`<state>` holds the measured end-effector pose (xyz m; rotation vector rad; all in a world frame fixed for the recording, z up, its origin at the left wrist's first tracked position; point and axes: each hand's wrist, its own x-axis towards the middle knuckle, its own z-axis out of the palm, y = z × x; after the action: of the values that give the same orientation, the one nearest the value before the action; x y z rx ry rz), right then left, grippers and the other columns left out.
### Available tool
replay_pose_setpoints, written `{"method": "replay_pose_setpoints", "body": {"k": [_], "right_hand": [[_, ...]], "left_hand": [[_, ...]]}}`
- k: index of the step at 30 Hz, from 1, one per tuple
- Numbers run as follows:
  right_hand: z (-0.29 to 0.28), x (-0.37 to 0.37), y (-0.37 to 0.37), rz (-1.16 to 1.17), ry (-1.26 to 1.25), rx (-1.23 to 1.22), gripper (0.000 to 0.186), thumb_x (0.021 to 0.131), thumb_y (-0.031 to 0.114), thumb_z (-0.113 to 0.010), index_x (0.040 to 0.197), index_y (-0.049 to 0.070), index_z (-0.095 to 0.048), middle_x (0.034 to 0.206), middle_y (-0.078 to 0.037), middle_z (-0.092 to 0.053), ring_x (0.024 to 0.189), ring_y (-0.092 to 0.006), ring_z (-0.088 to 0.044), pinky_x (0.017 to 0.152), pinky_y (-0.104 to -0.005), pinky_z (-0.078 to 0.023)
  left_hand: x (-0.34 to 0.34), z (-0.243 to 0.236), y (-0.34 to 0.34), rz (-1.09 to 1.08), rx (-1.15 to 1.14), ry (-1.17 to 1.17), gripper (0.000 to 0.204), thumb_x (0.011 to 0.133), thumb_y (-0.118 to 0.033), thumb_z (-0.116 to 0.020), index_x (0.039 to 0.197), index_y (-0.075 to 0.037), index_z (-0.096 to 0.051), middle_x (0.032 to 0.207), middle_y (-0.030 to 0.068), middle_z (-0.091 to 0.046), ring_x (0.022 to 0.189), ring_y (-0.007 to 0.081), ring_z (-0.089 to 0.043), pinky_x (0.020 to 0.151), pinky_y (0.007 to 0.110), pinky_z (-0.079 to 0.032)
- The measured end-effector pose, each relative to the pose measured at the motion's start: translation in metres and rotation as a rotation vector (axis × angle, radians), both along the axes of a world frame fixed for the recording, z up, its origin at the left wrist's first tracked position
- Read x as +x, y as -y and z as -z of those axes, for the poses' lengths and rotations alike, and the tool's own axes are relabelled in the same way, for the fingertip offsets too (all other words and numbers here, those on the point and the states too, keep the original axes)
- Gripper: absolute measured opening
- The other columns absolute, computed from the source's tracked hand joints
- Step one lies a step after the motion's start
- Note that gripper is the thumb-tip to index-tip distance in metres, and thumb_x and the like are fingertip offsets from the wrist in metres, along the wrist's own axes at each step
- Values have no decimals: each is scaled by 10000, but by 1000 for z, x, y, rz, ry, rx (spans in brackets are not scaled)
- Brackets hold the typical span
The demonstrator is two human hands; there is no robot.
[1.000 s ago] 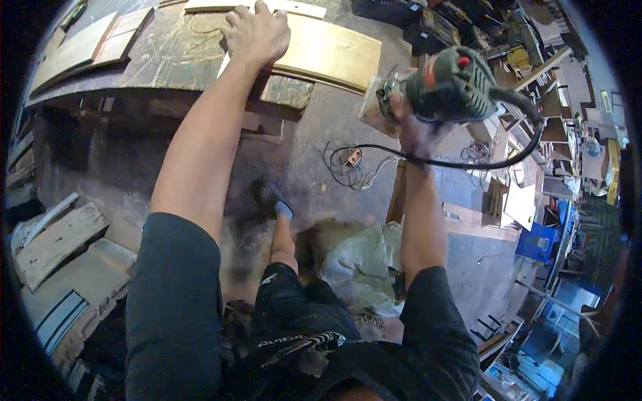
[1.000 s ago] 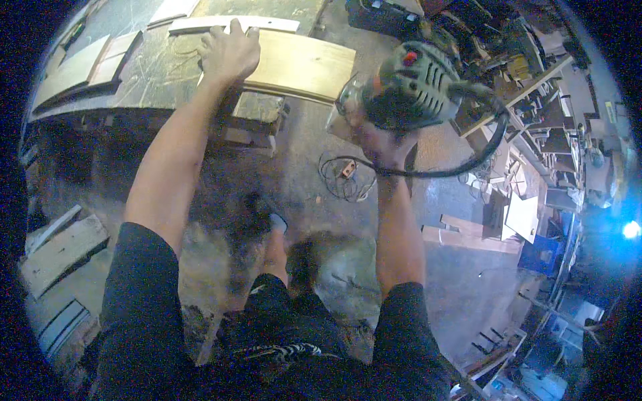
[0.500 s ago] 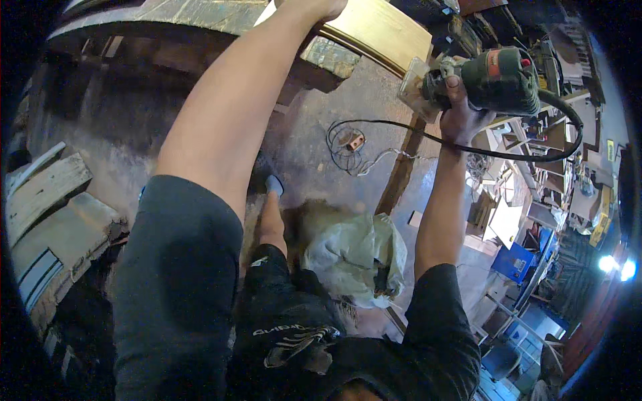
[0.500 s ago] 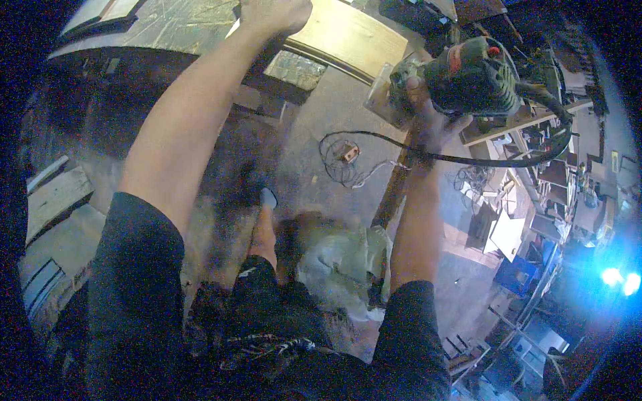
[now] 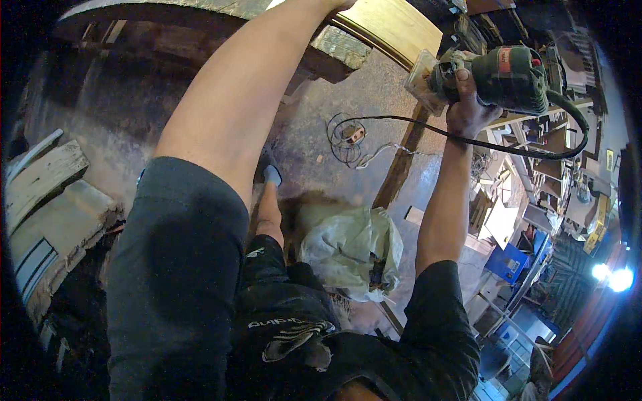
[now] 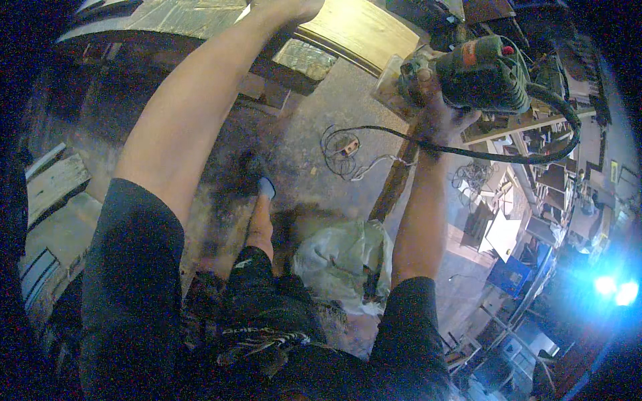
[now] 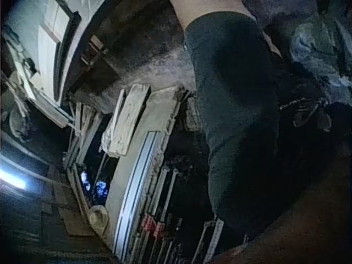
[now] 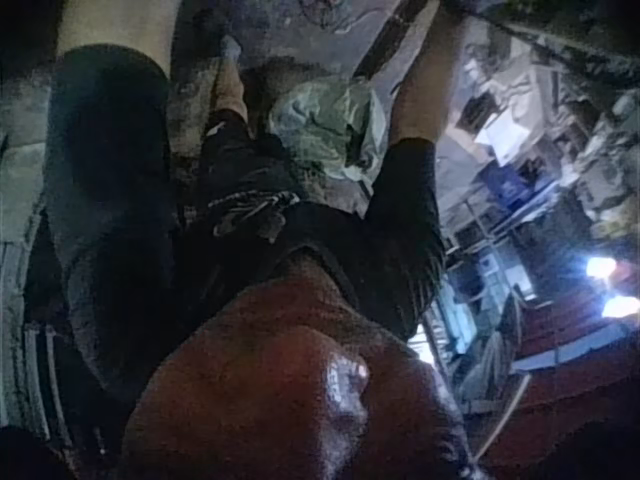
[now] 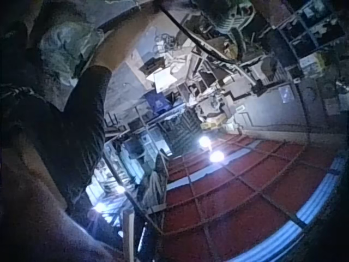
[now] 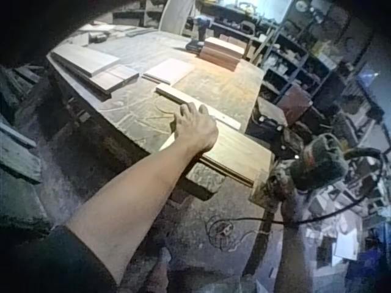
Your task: The person places wooden blocks against a jig on the workbench and routs their edges using a handheld router, turning and swapping each piece by hand.
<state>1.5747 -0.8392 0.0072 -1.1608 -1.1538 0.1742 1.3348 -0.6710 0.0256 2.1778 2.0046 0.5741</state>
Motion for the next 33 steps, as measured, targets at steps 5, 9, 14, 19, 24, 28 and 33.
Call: {"method": "replay_pose_setpoints", "body": {"k": [5, 9, 14, 19, 24, 28, 33], "right_hand": [[-3, -4, -3, -7, 15, -14, 382, 754, 71, -825, 1089, -54, -690, 995, -117, -728, 819, -203, -704, 758, -352, -609], [-1, -7, -5, 27, -22, 13, 377, 747, 76, -825, 1077, -54, -697, 1000, -113, -730, 834, -205, -704, 774, -349, -604], [-1, -1, -5, 8, -32, 10, 371, 752, 95, -826, 1074, -44, -704, 1008, -106, -734, 855, -201, -705, 793, -348, -601], [2, -7, -8, 50, -112, -36, 382, 739, 121, -839, 1067, -31, -714, 1017, -101, -739, 864, -194, -695, 834, -352, -578], [-14, -20, -3, 44, 28, -63, 436, 732, 150, -862, 1102, -21, -706, 1050, -94, -741, 923, -200, -683, 911, -359, -530], [-11, 3, -8, -1, -30, -66, 619, 648, 39, -940, 1193, -6, -651, 1134, -95, -716, 984, -213, -685, 913, -381, -550], [-28, -23, -13, 36, -51, -143, 454, 725, 175, -876, 1094, -9, -687, 1005, -68, -718, 894, -188, -672, 881, -354, -540]], "left_hand": [[-2, 0, 0, 6, 1, 10, 449, 990, -269, -456, 1326, 17, -538, 1405, 268, -498, 1296, 403, -455, 1090, 544, -351], [-3, 2, -1, 8, 15, 22, 445, 984, -260, -460, 1319, 21, -541, 1399, 271, -502, 1296, 404, -456, 1091, 544, -352], [0, -2, 0, 26, 7, -21, 438, 977, -249, -465, 1310, 25, -544, 1393, 277, -505, 1293, 415, -458, 1096, 547, -349], [-3, 2, -2, 15, 35, -5, 444, 973, -256, -475, 1308, 26, -545, 1380, 284, -511, 1281, 422, -462, 1095, 550, -342], [-2, 10, -3, 31, 97, -32, 443, 971, -284, -489, 1282, 22, -566, 1353, 291, -528, 1252, 422, -478, 1067, 557, -348], [5, 8, -6, 23, 142, -16, 445, 967, -301, -504, 1268, 20, -573, 1339, 289, -537, 1239, 426, -488, 1055, 565, -354], [0, 17, -12, 23, 216, -79, 445, 972, -328, -510, 1236, 23, -585, 1296, 302, -556, 1210, 428, -506, 1034, 571, -362]]}}
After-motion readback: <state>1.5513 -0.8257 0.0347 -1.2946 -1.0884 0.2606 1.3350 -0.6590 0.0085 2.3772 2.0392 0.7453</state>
